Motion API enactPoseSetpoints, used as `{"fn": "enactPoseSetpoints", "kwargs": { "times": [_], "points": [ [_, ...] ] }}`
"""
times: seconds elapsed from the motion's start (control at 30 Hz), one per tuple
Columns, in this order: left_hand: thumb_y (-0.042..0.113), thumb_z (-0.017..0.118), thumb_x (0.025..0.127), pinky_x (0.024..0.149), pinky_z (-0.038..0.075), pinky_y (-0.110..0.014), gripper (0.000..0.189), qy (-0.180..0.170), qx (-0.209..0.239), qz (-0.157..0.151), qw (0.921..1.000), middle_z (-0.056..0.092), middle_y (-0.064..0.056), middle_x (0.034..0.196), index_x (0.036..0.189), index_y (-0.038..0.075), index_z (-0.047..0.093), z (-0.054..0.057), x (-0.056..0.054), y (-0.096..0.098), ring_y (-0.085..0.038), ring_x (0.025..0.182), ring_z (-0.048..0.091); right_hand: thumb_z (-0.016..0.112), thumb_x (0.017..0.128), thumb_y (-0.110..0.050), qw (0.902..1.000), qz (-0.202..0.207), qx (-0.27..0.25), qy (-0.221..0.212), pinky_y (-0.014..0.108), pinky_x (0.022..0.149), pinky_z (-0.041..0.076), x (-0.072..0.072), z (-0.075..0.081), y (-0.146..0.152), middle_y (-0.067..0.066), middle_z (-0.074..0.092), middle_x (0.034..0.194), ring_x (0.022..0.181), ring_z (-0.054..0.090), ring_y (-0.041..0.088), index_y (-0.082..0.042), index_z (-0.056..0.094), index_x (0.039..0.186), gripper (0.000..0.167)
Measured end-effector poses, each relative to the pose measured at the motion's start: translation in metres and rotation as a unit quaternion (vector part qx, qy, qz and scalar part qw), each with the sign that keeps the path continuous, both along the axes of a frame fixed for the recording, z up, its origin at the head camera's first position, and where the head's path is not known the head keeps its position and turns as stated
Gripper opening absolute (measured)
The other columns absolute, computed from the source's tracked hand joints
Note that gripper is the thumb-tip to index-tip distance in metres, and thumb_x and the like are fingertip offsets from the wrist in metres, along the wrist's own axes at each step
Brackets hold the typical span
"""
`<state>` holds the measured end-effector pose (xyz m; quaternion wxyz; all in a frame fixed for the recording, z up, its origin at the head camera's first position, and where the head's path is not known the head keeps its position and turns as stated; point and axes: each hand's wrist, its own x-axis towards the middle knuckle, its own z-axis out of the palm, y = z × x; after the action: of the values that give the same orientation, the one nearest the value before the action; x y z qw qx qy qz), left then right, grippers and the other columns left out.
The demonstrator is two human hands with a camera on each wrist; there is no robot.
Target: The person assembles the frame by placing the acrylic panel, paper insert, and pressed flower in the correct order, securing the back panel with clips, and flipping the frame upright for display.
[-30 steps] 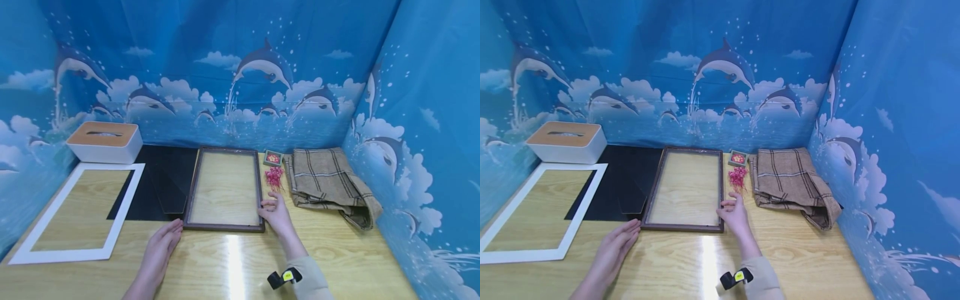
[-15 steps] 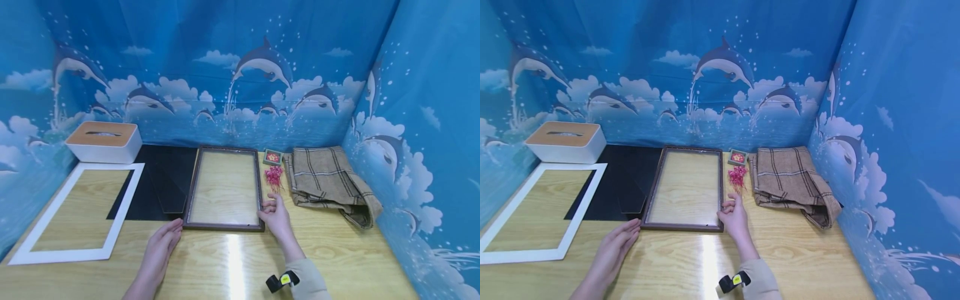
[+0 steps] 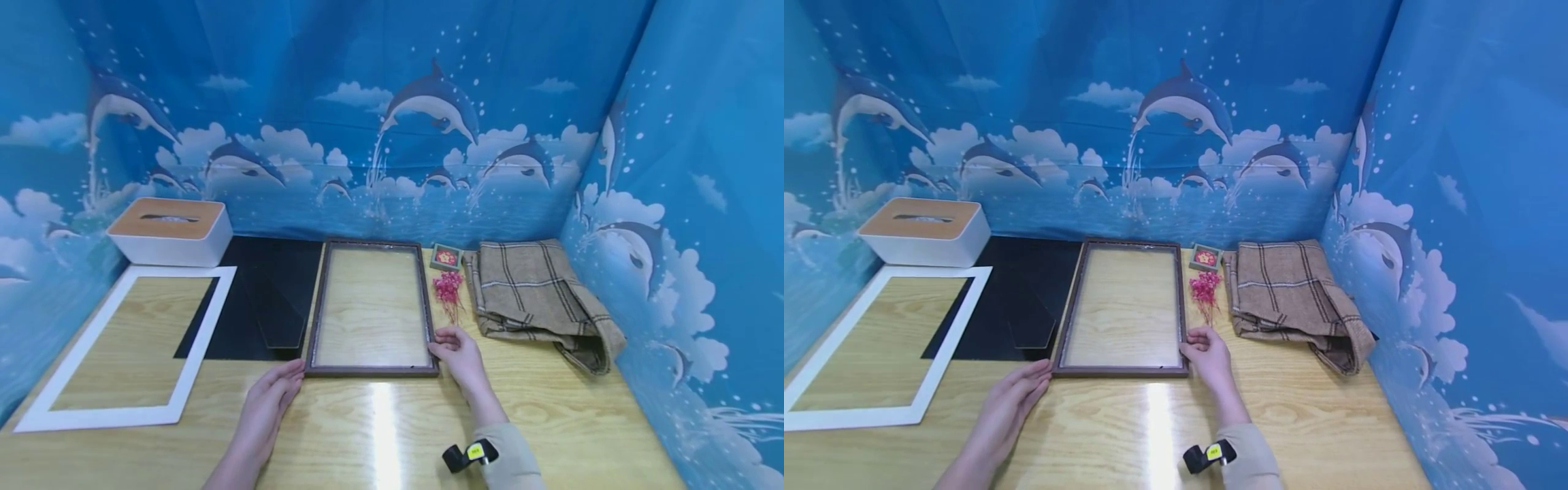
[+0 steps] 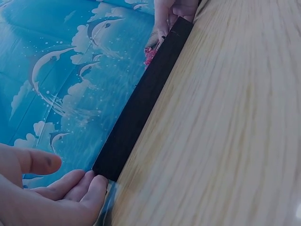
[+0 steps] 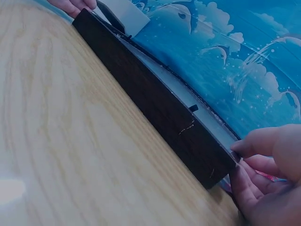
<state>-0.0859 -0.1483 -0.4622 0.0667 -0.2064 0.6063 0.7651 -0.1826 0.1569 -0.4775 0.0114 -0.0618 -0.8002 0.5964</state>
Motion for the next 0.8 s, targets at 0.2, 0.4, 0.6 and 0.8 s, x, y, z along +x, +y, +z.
{"fn": "enactPoseSetpoints", "kwargs": {
  "times": [0.2, 0.4, 0.6, 0.8],
  "points": [
    [0.001, 0.041, 0.092, 0.103, 0.038, -0.028, 0.049, -0.002, -0.028, 0.005, 0.9996, 0.040, -0.022, 0.143, 0.140, -0.005, 0.037, -0.003, -0.003, 0.001, -0.027, 0.130, 0.041, 0.072, 0.079, 0.002, 0.9998, 0.003, -0.021, -0.005, 0.017, 0.074, 0.047, 0.000, 0.000, 0.001, 0.018, 0.063, 0.100, 0.084, 0.056, 0.015, 0.009, 0.060, 0.105, 0.029],
    [0.008, 0.051, 0.094, 0.103, 0.039, -0.033, 0.045, 0.004, -0.126, -0.007, 0.9920, 0.048, -0.018, 0.139, 0.138, 0.002, 0.044, -0.012, -0.008, -0.001, -0.027, 0.126, 0.047, 0.072, 0.080, 0.000, 0.9992, 0.008, -0.034, -0.018, 0.018, 0.074, 0.049, 0.001, -0.003, 0.003, 0.016, 0.062, 0.099, 0.085, 0.055, 0.015, 0.008, 0.059, 0.105, 0.030],
    [0.009, 0.053, 0.094, 0.105, 0.037, -0.035, 0.042, 0.011, -0.155, -0.004, 0.9879, 0.050, -0.015, 0.138, 0.136, 0.005, 0.050, -0.020, -0.013, -0.004, -0.024, 0.127, 0.046, 0.071, 0.081, -0.002, 0.9992, 0.016, -0.029, -0.023, 0.021, 0.073, 0.050, 0.000, -0.008, 0.007, 0.011, 0.063, 0.095, 0.083, 0.057, 0.016, 0.005, 0.060, 0.104, 0.027],
    [0.006, 0.058, 0.093, 0.096, 0.044, -0.024, 0.038, 0.042, -0.176, -0.009, 0.9835, 0.056, -0.013, 0.131, 0.131, 0.005, 0.056, -0.027, -0.016, -0.005, -0.021, 0.122, 0.052, 0.072, 0.081, -0.005, 0.9995, 0.021, -0.017, -0.014, 0.023, 0.076, 0.050, 0.000, -0.011, 0.009, 0.009, 0.064, 0.094, 0.084, 0.058, 0.016, 0.004, 0.061, 0.105, 0.028]
  ]
}}
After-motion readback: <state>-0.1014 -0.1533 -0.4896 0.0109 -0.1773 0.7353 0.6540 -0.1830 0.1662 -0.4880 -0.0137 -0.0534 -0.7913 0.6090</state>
